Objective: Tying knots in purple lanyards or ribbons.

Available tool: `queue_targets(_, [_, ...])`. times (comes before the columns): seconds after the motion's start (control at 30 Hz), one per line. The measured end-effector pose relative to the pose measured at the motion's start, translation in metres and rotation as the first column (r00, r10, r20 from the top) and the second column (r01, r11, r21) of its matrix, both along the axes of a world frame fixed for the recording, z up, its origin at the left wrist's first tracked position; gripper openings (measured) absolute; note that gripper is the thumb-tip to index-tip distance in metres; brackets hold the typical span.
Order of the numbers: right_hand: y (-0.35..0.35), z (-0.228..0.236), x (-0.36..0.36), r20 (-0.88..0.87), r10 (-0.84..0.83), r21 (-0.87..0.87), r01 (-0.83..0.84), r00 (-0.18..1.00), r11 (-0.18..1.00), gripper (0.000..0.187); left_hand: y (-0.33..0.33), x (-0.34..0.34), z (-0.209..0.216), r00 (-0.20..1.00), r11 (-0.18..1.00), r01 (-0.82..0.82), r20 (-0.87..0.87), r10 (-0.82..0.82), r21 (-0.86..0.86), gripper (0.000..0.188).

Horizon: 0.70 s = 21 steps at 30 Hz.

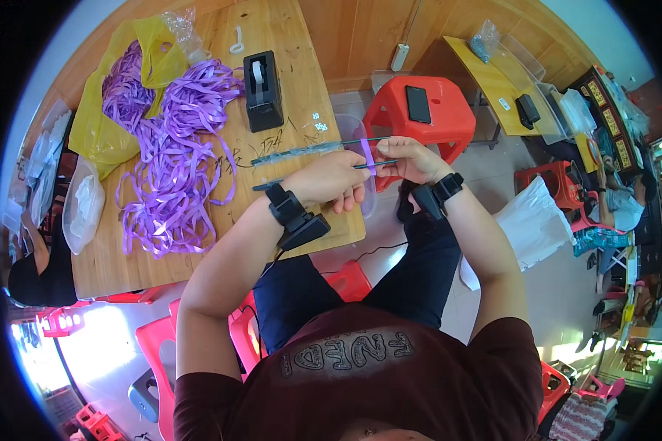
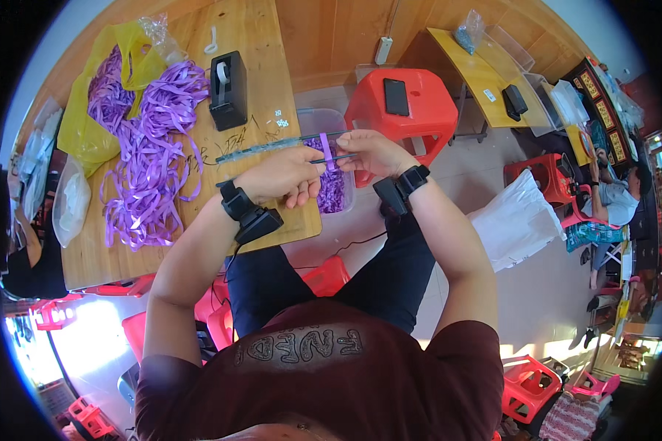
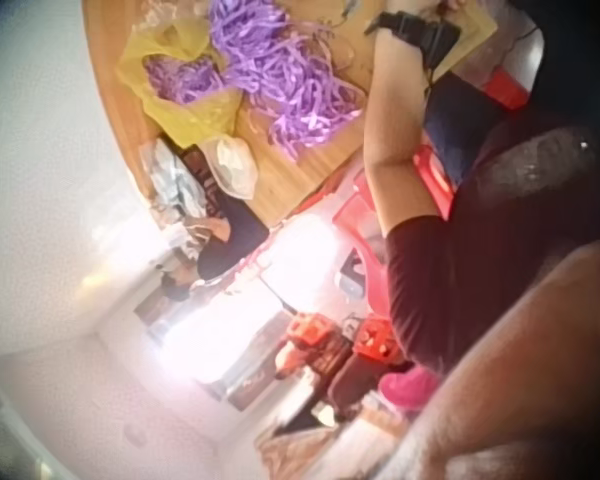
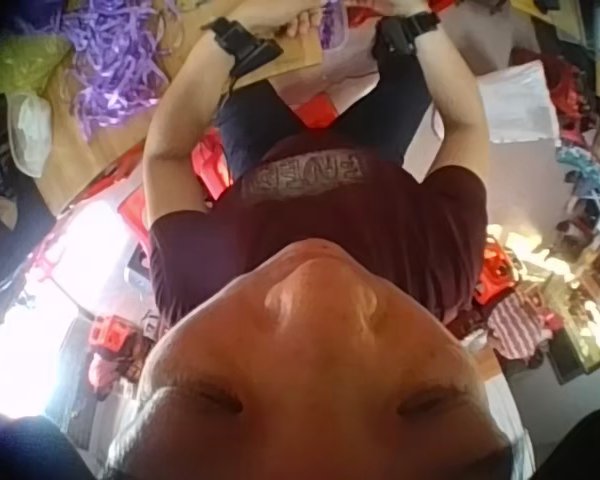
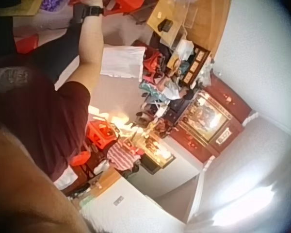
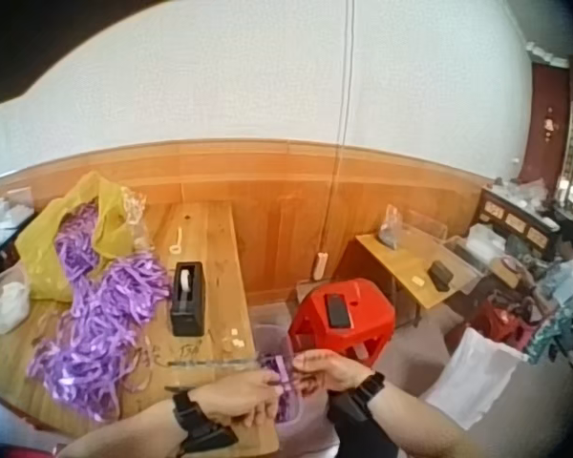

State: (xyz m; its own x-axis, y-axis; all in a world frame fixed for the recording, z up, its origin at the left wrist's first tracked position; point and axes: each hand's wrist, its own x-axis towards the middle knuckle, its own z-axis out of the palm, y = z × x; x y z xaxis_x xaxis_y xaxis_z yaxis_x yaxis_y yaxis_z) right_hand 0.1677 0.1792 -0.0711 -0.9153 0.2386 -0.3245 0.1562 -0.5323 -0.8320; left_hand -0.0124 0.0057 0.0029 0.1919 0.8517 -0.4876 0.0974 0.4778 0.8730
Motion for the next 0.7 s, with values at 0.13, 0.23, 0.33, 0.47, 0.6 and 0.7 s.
queue_targets(0.13, [-0.001,-0.022,-0.009,-0.028,-0.017,-0.058,0.016,0.999,0.998,0.02,0.001,0.001,0.0,1.0,1.0,0.008,-0.011,-0.008,0.001,0.023])
queue_targets(0.23, [-0.007,-0.022,-0.021,-0.04,0.051,-0.126,-0.056,0.998,0.99,0.021,-0.001,0.003,0.003,1.0,1.0,-0.002,-0.01,0.002,0.015,0.024])
queue_targets(0.33, [-0.005,-0.023,-0.026,-0.07,0.121,-0.173,-0.132,0.99,0.976,0.024,-0.001,0.003,0.003,1.0,1.0,-0.022,0.018,0.022,-0.002,0.023])
queue_targets(0.47, [0.0,-0.026,-0.025,0.037,0.114,-0.116,-0.109,0.993,0.987,0.026,-0.001,0.002,0.004,1.0,1.0,-0.006,0.016,0.007,-0.022,0.026])
queue_targets(0.6, [-0.009,-0.017,-0.025,-0.009,0.065,-0.096,-0.066,0.998,0.993,0.026,-0.001,-0.002,-0.001,0.999,0.999,-0.019,0.039,0.02,-0.028,0.027])
queue_targets(0.7, [-0.011,-0.016,-0.018,-0.141,0.05,-0.246,-0.084,0.989,0.966,0.039,0.0,0.003,0.003,0.999,1.0,-0.011,0.031,0.011,-0.008,0.025])
